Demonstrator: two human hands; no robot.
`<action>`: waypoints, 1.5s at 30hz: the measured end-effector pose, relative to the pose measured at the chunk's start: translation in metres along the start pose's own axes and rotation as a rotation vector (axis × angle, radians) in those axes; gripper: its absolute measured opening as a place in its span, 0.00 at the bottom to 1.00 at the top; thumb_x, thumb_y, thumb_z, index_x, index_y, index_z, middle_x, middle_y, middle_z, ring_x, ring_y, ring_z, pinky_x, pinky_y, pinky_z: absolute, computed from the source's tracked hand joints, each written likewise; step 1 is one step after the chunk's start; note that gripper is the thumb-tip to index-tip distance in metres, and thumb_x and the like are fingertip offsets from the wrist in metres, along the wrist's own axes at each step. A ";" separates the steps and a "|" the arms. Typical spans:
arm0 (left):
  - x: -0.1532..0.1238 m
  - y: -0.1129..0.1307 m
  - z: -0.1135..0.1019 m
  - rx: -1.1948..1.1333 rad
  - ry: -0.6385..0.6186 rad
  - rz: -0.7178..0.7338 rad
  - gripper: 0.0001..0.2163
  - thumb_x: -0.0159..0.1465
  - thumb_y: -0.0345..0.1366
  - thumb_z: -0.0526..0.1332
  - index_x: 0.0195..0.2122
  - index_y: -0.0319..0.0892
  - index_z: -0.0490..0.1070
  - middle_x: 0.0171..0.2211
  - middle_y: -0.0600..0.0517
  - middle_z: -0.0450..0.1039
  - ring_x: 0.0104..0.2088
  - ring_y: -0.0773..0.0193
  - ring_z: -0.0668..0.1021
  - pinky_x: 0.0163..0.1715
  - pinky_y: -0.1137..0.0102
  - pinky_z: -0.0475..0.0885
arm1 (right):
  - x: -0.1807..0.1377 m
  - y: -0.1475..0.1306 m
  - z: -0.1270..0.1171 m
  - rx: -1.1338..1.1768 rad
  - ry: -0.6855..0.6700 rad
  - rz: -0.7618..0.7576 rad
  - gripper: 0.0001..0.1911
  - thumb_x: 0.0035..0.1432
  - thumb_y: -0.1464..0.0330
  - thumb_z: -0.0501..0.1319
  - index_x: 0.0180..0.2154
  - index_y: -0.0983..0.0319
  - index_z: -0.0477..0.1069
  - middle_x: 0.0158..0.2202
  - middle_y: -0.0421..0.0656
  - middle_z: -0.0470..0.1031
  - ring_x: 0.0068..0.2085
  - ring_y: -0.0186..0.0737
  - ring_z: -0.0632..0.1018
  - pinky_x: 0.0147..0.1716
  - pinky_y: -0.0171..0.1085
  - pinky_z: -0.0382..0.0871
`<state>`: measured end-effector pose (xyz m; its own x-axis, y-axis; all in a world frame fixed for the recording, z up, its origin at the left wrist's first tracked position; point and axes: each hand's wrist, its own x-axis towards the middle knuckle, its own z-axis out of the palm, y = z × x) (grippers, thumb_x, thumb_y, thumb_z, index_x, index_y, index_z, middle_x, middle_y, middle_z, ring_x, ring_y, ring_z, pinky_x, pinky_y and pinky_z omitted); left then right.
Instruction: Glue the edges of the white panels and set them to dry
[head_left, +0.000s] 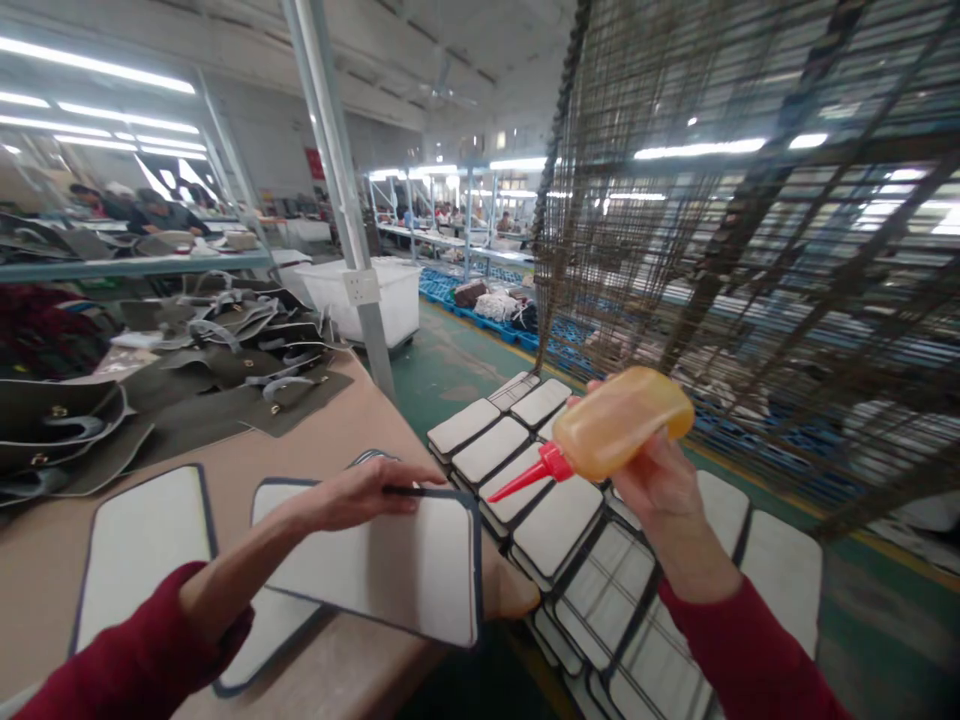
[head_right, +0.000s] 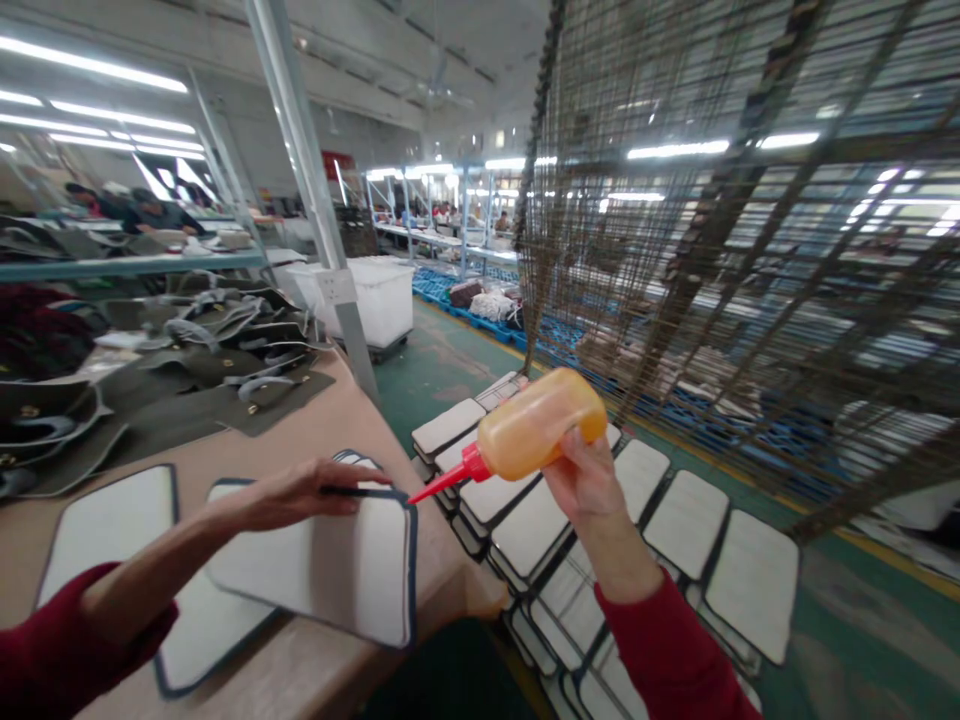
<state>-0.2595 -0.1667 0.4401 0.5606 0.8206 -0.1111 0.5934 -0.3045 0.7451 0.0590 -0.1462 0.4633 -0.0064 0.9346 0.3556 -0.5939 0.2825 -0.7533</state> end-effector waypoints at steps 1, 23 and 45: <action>-0.001 0.009 -0.004 -0.004 -0.045 0.036 0.18 0.62 0.36 0.60 0.52 0.40 0.75 0.44 0.51 0.80 0.46 0.55 0.77 0.46 0.71 0.69 | 0.001 -0.003 0.002 -0.004 -0.017 -0.003 0.29 0.33 0.57 0.76 0.41 0.53 0.76 0.43 0.43 0.82 0.53 0.56 0.76 0.61 0.59 0.59; -0.006 0.090 -0.027 0.013 -0.422 0.213 0.16 0.64 0.36 0.61 0.52 0.38 0.76 0.51 0.48 0.77 0.48 0.58 0.77 0.48 0.76 0.69 | -0.003 -0.025 0.032 0.044 -0.118 0.133 0.41 0.17 0.64 0.78 0.42 0.58 0.73 0.34 0.46 0.82 0.47 0.63 0.79 0.45 0.63 0.72; -0.028 0.045 -0.030 -0.264 -0.295 0.142 0.21 0.65 0.38 0.60 0.59 0.40 0.70 0.57 0.47 0.71 0.53 0.51 0.74 0.54 0.66 0.67 | -0.017 0.003 0.010 0.034 0.072 -0.037 0.35 0.25 0.59 0.78 0.41 0.55 0.76 0.33 0.42 0.82 0.42 0.53 0.81 0.55 0.60 0.66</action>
<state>-0.2659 -0.1893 0.4968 0.7901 0.5942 -0.1506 0.3519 -0.2386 0.9051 0.0495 -0.1629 0.4604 0.0732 0.9371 0.3414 -0.6196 0.3109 -0.7207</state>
